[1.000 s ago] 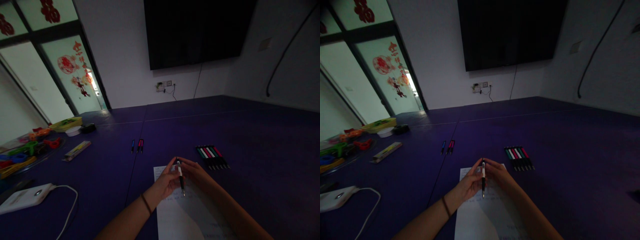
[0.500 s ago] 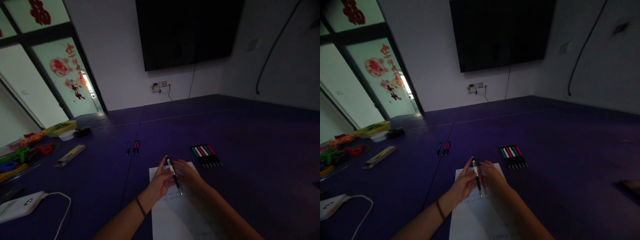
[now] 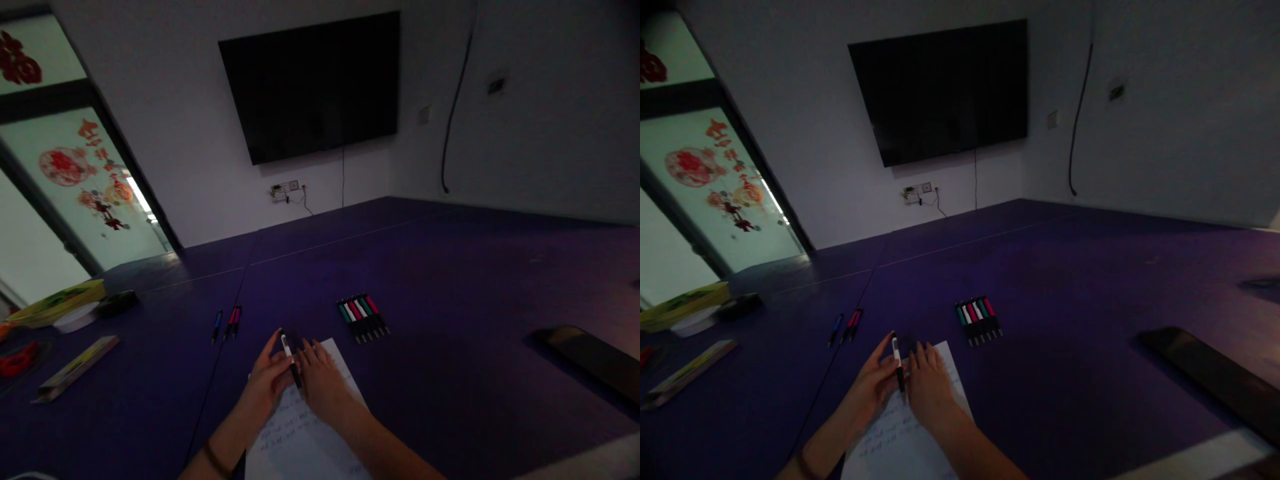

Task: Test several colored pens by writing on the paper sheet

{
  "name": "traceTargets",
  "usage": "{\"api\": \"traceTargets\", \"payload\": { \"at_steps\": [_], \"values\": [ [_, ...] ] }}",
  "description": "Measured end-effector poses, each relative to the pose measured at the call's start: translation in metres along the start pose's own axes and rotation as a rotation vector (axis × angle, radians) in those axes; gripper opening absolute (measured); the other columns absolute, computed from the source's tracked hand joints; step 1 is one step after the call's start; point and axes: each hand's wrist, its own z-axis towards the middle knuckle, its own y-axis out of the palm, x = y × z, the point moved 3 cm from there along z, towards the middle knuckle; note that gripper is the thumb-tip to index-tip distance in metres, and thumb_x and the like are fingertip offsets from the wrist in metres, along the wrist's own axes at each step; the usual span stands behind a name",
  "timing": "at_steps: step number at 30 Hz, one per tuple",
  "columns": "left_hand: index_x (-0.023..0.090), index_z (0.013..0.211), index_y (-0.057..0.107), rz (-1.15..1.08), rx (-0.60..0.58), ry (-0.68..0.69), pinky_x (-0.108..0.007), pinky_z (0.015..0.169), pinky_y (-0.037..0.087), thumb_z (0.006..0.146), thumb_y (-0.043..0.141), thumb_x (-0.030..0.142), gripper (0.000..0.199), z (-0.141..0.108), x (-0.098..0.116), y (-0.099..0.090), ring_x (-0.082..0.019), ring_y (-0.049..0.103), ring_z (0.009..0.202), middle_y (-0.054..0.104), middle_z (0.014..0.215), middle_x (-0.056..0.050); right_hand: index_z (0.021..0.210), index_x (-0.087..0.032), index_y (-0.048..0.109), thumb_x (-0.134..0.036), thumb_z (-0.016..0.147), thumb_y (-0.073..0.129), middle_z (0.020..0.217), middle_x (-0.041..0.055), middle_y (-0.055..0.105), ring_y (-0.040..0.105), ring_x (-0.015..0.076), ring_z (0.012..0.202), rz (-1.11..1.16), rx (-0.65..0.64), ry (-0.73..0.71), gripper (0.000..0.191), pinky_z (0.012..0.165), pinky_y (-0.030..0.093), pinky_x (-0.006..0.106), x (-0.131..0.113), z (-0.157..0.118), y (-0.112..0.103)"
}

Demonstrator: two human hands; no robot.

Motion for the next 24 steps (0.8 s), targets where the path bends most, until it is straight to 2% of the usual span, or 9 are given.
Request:
{"api": "traceTargets", "payload": {
  "at_steps": [1,2,5,8,12,15,19,24],
  "values": [
    [0.027,0.128,0.029,0.049,0.011,0.019,-0.024,0.063,0.047,0.061,0.066,0.011,0.078,0.003,0.004,0.0,-0.013,0.06,0.067,0.06,0.074,0.0,0.123,-0.005,0.04,-0.017,0.082,0.03,0.131,0.0173,0.034,0.022,0.0296,0.123,0.032,0.006,0.047,0.044,0.098,0.024,0.047,-0.003,0.0,-0.001],
    [0.027,0.128,0.028,0.098,0.014,0.033,-0.023,0.062,0.047,0.061,0.066,0.01,0.08,0.006,0.008,0.001,-0.012,0.06,0.066,0.059,0.07,0.002,0.124,-0.006,0.039,-0.018,0.082,0.033,0.131,0.016,0.034,0.023,0.0276,0.124,0.076,0.003,0.035,0.044,0.099,0.024,0.044,-0.007,0.001,-0.002],
    [0.024,0.129,0.028,0.202,0.037,0.051,-0.021,0.06,0.046,0.062,0.065,0.009,0.078,0.024,0.02,0.012,-0.011,0.059,0.061,0.056,0.063,0.003,0.124,-0.005,0.038,-0.03,0.077,0.048,0.131,0.0173,0.035,0.023,0.0278,0.123,0.124,-0.068,-0.083,0.054,0.1,0.023,0.042,-0.018,0.002,-0.001],
    [0.016,0.127,0.032,0.225,0.017,0.026,-0.024,0.064,0.047,0.064,0.062,0.007,0.07,0.05,0.024,0.032,-0.012,0.059,0.063,0.056,0.062,0.001,0.121,-0.006,0.043,-0.038,0.075,0.051,0.127,0.0176,0.039,0.026,0.0278,0.122,0.106,-0.116,-0.19,0.056,0.1,0.023,0.042,-0.021,0.001,-0.001],
    [0.015,0.127,0.03,0.337,-0.014,0.035,-0.025,0.064,0.045,0.062,0.063,0.006,0.074,0.087,0.008,0.061,-0.012,0.059,0.063,0.054,0.06,0.003,0.12,-0.008,0.045,-0.042,0.074,0.052,0.122,0.0149,0.046,0.034,0.025,0.118,0.106,-0.102,-0.34,0.057,0.1,0.025,0.039,-0.023,-0.001,-0.001],
    [0.014,0.126,0.032,0.56,-0.004,0.084,-0.025,0.061,0.043,0.062,0.063,0.008,0.072,0.107,-0.01,0.073,-0.011,0.054,0.056,0.051,0.056,0.005,0.12,-0.011,0.045,-0.039,0.073,0.053,0.121,0.0126,0.049,0.036,0.0235,0.117,0.126,-0.089,-0.391,0.055,0.1,0.023,0.037,-0.024,-0.002,-0.002],
    [0.013,0.12,0.043,0.999,-0.024,0.242,-0.024,0.059,0.037,0.059,0.063,0.012,0.064,0.117,-0.02,0.084,-0.013,0.05,0.058,0.053,0.058,0.003,0.121,-0.015,0.044,-0.032,0.074,0.052,0.119,0.009,0.051,0.037,0.0216,0.117,0.207,-0.095,-0.365,0.051,0.1,0.024,0.034,-0.025,-0.002,-0.004],
    [0.016,0.113,0.049,1.239,-0.124,0.3,-0.023,0.054,0.031,0.063,0.061,0.022,0.052,0.113,-0.017,0.092,-0.015,0.05,0.06,0.058,0.068,-0.001,0.12,-0.014,0.046,-0.032,0.072,0.054,0.123,0.0102,0.046,0.033,0.0236,0.12,0.245,-0.118,-0.306,0.051,0.101,0.024,0.036,-0.026,-0.002,-0.005]
  ]
}}
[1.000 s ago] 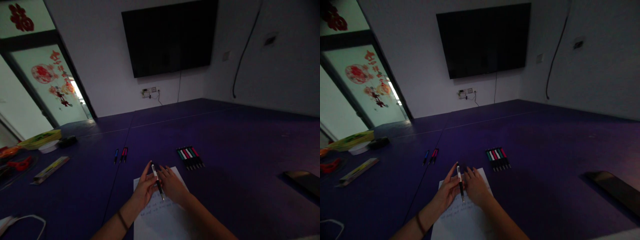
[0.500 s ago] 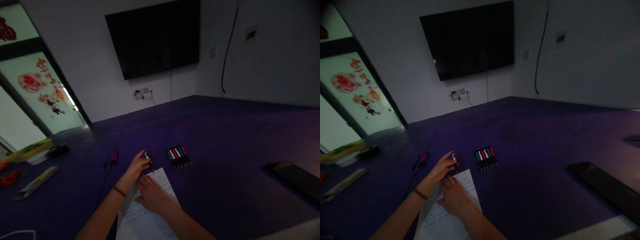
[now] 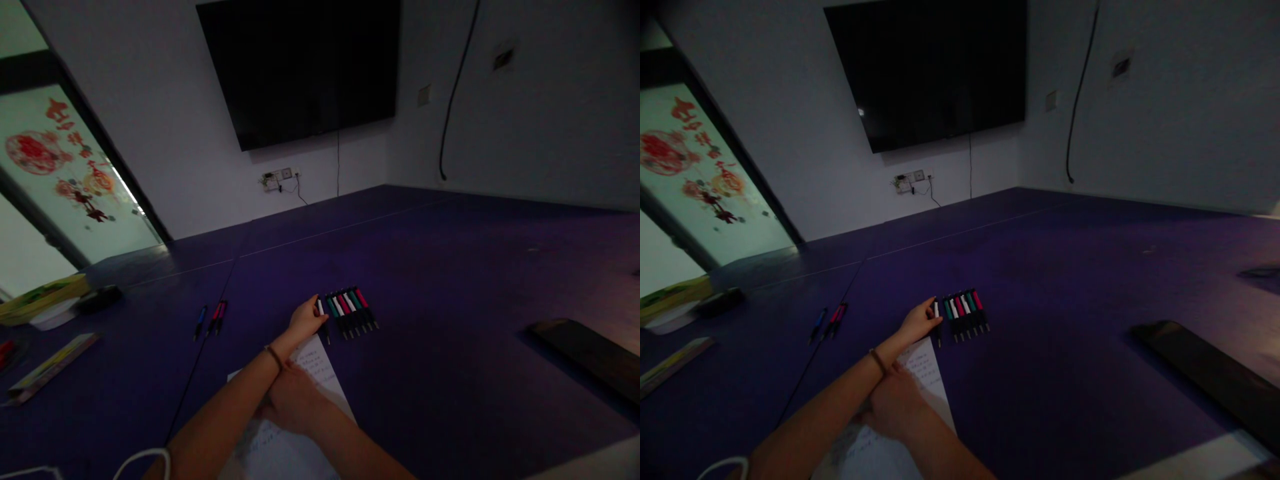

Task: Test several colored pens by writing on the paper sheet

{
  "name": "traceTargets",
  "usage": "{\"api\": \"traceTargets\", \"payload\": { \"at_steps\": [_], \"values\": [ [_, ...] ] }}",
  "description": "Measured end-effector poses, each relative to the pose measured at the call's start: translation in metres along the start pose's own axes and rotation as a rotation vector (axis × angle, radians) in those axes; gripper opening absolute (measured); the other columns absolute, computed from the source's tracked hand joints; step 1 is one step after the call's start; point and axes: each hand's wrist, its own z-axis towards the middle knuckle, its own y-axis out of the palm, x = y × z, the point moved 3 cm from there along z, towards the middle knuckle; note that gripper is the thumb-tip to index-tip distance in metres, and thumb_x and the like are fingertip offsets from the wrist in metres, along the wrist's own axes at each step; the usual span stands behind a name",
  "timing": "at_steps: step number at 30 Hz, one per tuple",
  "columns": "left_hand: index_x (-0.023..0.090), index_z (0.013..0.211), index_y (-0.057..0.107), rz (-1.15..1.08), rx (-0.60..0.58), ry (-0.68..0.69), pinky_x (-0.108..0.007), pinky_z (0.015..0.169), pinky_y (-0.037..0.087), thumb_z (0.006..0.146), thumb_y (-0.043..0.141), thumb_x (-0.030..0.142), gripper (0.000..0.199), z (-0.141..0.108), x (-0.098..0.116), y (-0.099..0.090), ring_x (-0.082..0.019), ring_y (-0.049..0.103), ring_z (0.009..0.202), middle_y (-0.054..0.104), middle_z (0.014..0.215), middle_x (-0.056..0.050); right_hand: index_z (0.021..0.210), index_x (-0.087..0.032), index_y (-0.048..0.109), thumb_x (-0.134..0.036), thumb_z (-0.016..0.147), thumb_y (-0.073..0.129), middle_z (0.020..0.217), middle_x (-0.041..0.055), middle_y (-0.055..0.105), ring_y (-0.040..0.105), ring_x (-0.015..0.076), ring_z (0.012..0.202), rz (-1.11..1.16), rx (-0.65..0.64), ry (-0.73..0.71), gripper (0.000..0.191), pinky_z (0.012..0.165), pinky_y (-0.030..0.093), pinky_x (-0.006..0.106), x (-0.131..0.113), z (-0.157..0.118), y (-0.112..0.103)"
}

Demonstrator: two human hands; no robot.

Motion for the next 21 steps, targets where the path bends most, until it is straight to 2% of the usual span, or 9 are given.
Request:
{"api": "traceTargets", "payload": {
  "at_steps": [8,12,15,18,21],
  "values": [
    [0.015,0.088,0.057,0.215,-0.007,0.084,-0.024,0.058,0.032,0.069,0.057,0.031,0.025,-0.006,0.002,-0.004,-0.016,0.05,0.064,0.055,0.066,-0.003,0.12,-0.016,0.046,-0.033,0.073,0.053,0.12,0.0081,0.05,0.038,0.0224,0.116,-0.012,0.032,-0.046,0.05,0.1,0.024,0.035,-0.002,0.0,-0.001],
    [0.015,0.083,0.057,0.315,-0.025,0.106,-0.025,0.063,0.035,0.075,0.05,0.031,0.02,-0.008,0.001,-0.005,-0.016,0.05,0.069,0.054,0.071,-0.004,0.12,-0.016,0.046,-0.037,0.075,0.051,0.12,0.0089,0.05,0.038,0.0225,0.115,-0.048,0.035,-0.047,0.05,0.1,0.025,0.036,0.0,0.001,0.002],
    [0.014,0.085,0.056,0.353,-0.088,0.111,-0.025,0.064,0.037,0.079,0.044,0.031,0.022,-0.006,-0.003,-0.006,-0.015,0.05,0.07,0.054,0.075,-0.005,0.118,-0.014,0.048,-0.039,0.073,0.053,0.12,0.0111,0.05,0.036,0.0236,0.116,-0.096,0.019,-0.037,0.052,0.1,0.023,0.036,0.001,0.001,0.003],
    [0.015,0.096,0.054,0.292,-0.134,0.138,-0.024,0.065,0.038,0.077,0.046,0.03,0.026,-0.003,-0.01,-0.008,-0.014,0.049,0.071,0.053,0.079,-0.004,0.115,-0.012,0.05,-0.04,0.072,0.055,0.119,0.0123,0.05,0.039,0.0246,0.113,-0.136,-0.002,-0.026,0.051,0.097,0.027,0.036,0.001,0.002,0.002],
    [0.014,0.113,0.044,0.211,-0.142,0.143,-0.024,0.065,0.039,0.07,0.056,0.032,0.048,0.0,-0.018,-0.012,-0.014,0.048,0.074,0.05,0.087,-0.004,0.111,-0.01,0.053,-0.044,0.072,0.054,0.115,0.0134,0.052,0.042,0.0249,0.109,-0.151,-0.012,-0.005,0.052,0.095,0.029,0.036,0.001,0.002,0.001]
  ]
}}
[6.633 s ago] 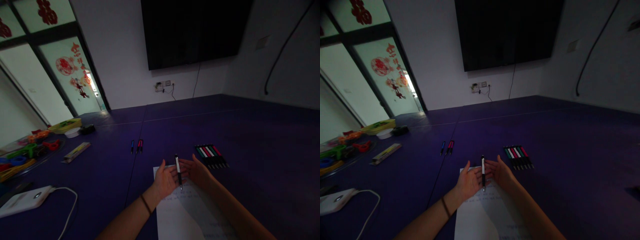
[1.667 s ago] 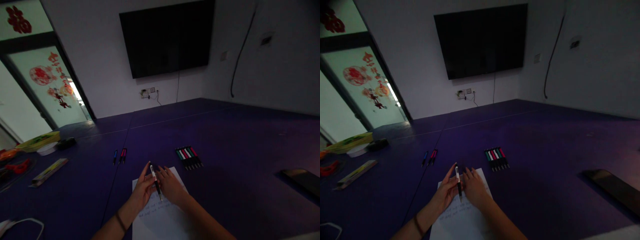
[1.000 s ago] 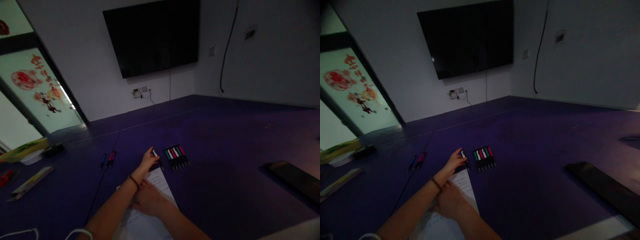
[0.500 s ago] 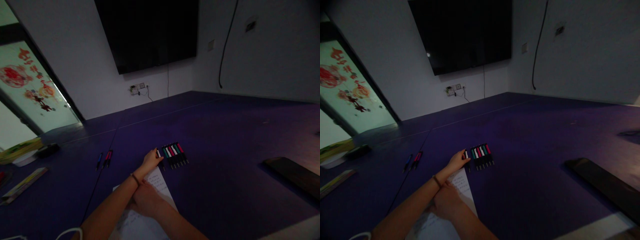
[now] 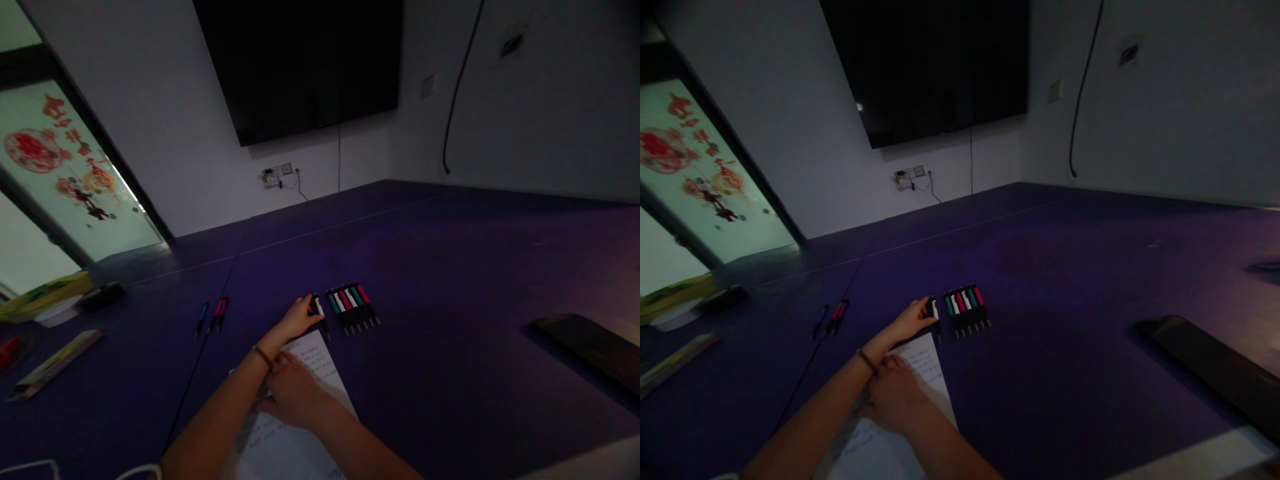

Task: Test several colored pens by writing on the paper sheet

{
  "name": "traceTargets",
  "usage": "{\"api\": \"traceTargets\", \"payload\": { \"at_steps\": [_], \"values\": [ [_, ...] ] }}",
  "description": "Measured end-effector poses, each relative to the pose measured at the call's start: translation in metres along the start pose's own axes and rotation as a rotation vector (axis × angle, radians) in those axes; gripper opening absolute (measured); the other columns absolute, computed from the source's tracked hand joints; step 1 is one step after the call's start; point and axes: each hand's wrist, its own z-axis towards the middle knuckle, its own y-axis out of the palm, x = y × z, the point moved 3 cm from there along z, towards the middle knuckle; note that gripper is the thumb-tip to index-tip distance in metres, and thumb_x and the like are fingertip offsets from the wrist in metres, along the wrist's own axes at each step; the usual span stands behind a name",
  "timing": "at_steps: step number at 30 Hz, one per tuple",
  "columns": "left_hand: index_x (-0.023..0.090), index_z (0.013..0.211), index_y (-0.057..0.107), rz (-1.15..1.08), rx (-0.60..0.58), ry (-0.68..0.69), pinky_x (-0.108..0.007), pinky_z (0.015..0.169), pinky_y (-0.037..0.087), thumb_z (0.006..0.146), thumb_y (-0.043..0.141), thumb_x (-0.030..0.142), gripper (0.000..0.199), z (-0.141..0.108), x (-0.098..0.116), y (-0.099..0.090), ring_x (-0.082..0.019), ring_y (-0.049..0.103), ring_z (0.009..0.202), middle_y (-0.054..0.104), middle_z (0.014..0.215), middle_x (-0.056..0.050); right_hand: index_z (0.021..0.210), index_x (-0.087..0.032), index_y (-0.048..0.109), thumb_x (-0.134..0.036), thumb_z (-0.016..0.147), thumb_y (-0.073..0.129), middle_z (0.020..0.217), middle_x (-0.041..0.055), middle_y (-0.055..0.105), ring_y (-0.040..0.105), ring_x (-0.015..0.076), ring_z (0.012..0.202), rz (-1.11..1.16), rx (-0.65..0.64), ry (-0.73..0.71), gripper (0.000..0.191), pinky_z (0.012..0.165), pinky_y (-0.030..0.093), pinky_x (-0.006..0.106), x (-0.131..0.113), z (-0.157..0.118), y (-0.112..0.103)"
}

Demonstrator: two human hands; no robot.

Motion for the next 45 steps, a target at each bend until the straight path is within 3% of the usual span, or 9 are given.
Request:
{"api": "traceTargets", "payload": {
  "at_steps": [3,7,19,27,40,45],
  "values": [
    [0.013,0.124,0.034,-0.04,-0.014,-0.015,-0.024,0.065,0.04,0.064,0.062,0.035,0.07,0.003,-0.008,-0.002,-0.013,0.046,0.075,0.045,0.093,-0.006,0.108,-0.009,0.055,-0.047,0.072,0.053,0.11,0.0136,0.056,0.042,0.025,0.108,-0.017,-0.011,0.015,0.053,0.095,0.029,0.036,0.0,0.001,0.001],
    [0.016,0.127,0.032,-0.04,-0.061,0.016,-0.024,0.065,0.04,0.062,0.063,0.039,0.076,0.008,-0.012,-0.003,-0.013,0.045,0.073,0.042,0.092,-0.004,0.109,-0.009,0.054,-0.047,0.072,0.053,0.11,0.0127,0.055,0.042,0.024,0.108,-0.014,-0.018,0.011,0.053,0.094,0.029,0.034,0.001,0.001,0.002],
    [0.017,0.125,0.036,0.044,-0.073,0.064,-0.023,0.062,0.037,0.064,0.06,0.044,0.071,0.01,-0.01,-0.003,-0.013,0.043,0.071,0.042,0.084,-0.001,0.107,-0.009,0.055,-0.045,0.072,0.053,0.109,0.0121,0.055,0.042,0.0233,0.107,-0.03,-0.012,0.001,0.05,0.093,0.029,0.033,0.003,0.003,0.003],
    [0.019,0.122,0.039,0.019,-0.043,0.139,-0.021,0.061,0.036,0.069,0.058,0.035,0.059,0.004,-0.009,0.0,-0.01,0.042,0.067,0.043,0.083,0.0,0.104,-0.008,0.057,-0.045,0.072,0.053,0.106,0.0128,0.057,0.044,0.0234,0.103,-0.068,-0.03,0.001,0.049,0.093,0.029,0.033,0.003,0.003,0.003],
    [0.018,0.109,0.049,0.034,0.074,0.007,-0.02,0.059,0.036,0.072,0.055,0.032,0.04,0.003,-0.01,0.003,-0.009,0.045,0.062,0.047,0.079,0.001,0.099,-0.009,0.06,-0.048,0.072,0.051,0.097,0.0119,0.061,0.046,0.0233,0.1,-0.057,-0.04,0.003,0.047,0.092,0.029,0.032,0.004,0.002,0.005],
    [0.019,0.114,0.046,0.057,0.075,-0.015,-0.02,0.059,0.036,0.073,0.054,0.032,0.044,0.005,-0.009,0.003,-0.009,0.046,0.064,0.049,0.08,0.001,0.101,-0.009,0.059,-0.047,0.073,0.051,0.099,0.0126,0.061,0.046,0.0238,0.101,-0.06,-0.035,-0.004,0.048,0.093,0.028,0.033,0.004,0.002,0.006]
  ]
}}
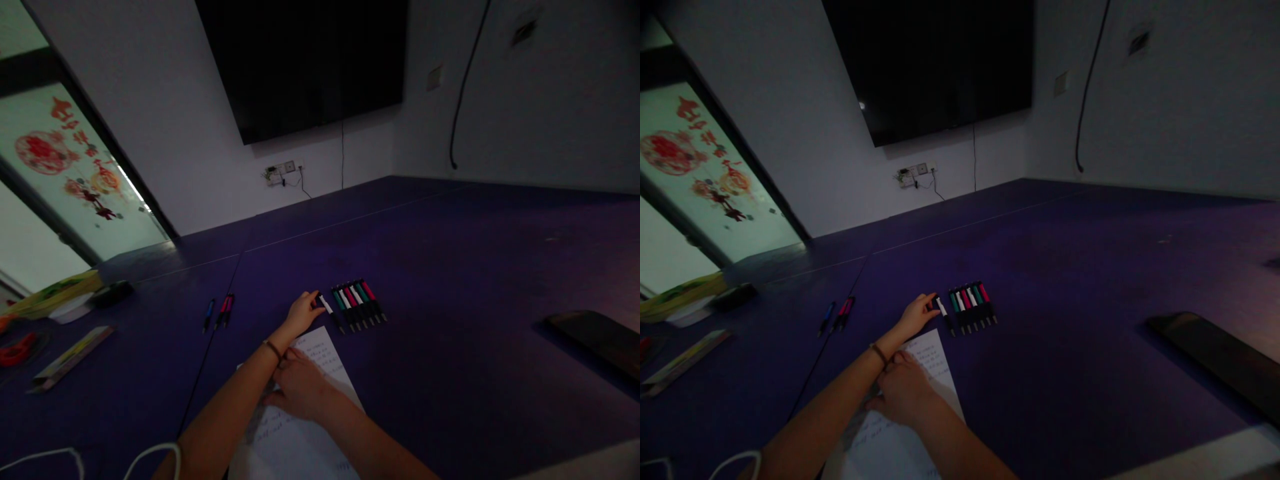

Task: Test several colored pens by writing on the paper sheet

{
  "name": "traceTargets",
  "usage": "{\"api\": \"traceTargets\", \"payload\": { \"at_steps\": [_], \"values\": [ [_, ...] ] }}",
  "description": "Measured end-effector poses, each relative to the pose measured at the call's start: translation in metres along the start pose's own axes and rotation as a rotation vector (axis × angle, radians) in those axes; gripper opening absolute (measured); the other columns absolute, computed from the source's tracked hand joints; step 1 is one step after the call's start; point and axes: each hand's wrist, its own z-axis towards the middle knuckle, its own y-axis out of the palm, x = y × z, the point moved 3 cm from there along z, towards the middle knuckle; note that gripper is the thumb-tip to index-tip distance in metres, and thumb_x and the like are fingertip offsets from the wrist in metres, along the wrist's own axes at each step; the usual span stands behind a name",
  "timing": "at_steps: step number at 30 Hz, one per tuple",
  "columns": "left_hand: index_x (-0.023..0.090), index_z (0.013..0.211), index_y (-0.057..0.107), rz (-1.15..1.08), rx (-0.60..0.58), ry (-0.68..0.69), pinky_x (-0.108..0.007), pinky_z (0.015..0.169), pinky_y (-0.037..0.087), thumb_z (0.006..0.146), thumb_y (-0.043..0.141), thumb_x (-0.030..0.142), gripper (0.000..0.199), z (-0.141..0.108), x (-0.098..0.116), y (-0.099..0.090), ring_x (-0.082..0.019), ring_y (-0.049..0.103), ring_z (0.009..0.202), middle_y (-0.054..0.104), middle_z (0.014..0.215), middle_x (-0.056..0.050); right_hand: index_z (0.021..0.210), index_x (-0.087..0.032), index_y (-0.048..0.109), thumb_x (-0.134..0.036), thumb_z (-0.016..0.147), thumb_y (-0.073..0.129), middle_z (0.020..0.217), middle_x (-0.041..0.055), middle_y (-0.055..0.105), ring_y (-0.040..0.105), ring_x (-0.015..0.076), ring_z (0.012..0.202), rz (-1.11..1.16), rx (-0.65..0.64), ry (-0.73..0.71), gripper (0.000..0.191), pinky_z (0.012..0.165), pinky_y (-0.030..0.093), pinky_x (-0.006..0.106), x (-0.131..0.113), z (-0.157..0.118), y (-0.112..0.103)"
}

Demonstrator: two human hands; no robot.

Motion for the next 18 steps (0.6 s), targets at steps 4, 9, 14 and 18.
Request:
{"api": "traceTargets", "payload": {
  "at_steps": [4,9,14,18],
  "values": [
    [0.022,0.117,0.045,0.032,-0.013,0.011,-0.021,0.061,0.036,0.074,0.052,0.032,0.044,0.0,0.002,0.0,-0.01,0.048,0.067,0.05,0.081,0.001,0.104,-0.009,0.058,-0.045,0.073,0.052,0.103,0.0124,0.059,0.044,0.0241,0.104,0.021,-0.002,0.004,0.048,0.094,0.028,0.034,0.0,0.0,0.0],
    [0.023,0.117,0.045,0.071,-0.013,0.031,-0.021,0.061,0.035,0.075,0.05,0.034,0.044,0.0,0.004,-0.001,-0.011,0.049,0.07,0.05,0.081,0.001,0.104,-0.009,0.058,-0.044,0.073,0.051,0.103,0.0123,0.06,0.045,0.0234,0.104,0.032,-0.01,0.009,0.047,0.094,0.027,0.033,-0.001,0.0,-0.001],
    [0.025,0.117,0.046,0.149,-0.016,0.046,-0.021,0.06,0.035,0.077,0.047,0.037,0.042,-0.001,0.011,-0.002,-0.012,0.05,0.07,0.052,0.081,0.0,0.105,-0.008,0.058,-0.042,0.073,0.052,0.101,0.0135,0.06,0.045,0.0234,0.104,0.02,-0.006,0.012,0.047,0.094,0.028,0.031,-0.002,0.0,-0.003],
    [0.027,0.117,0.046,0.197,-0.022,0.056,-0.021,0.061,0.035,0.078,0.045,0.04,0.041,-0.001,0.015,-0.002,-0.012,0.05,0.071,0.053,0.081,0.0,0.102,-0.008,0.059,-0.04,0.072,0.053,0.099,0.013,0.061,0.046,0.0239,0.103,0.007,-0.001,0.018,0.044,0.095,0.028,0.032,-0.002,0.0,-0.003]
  ]
}}
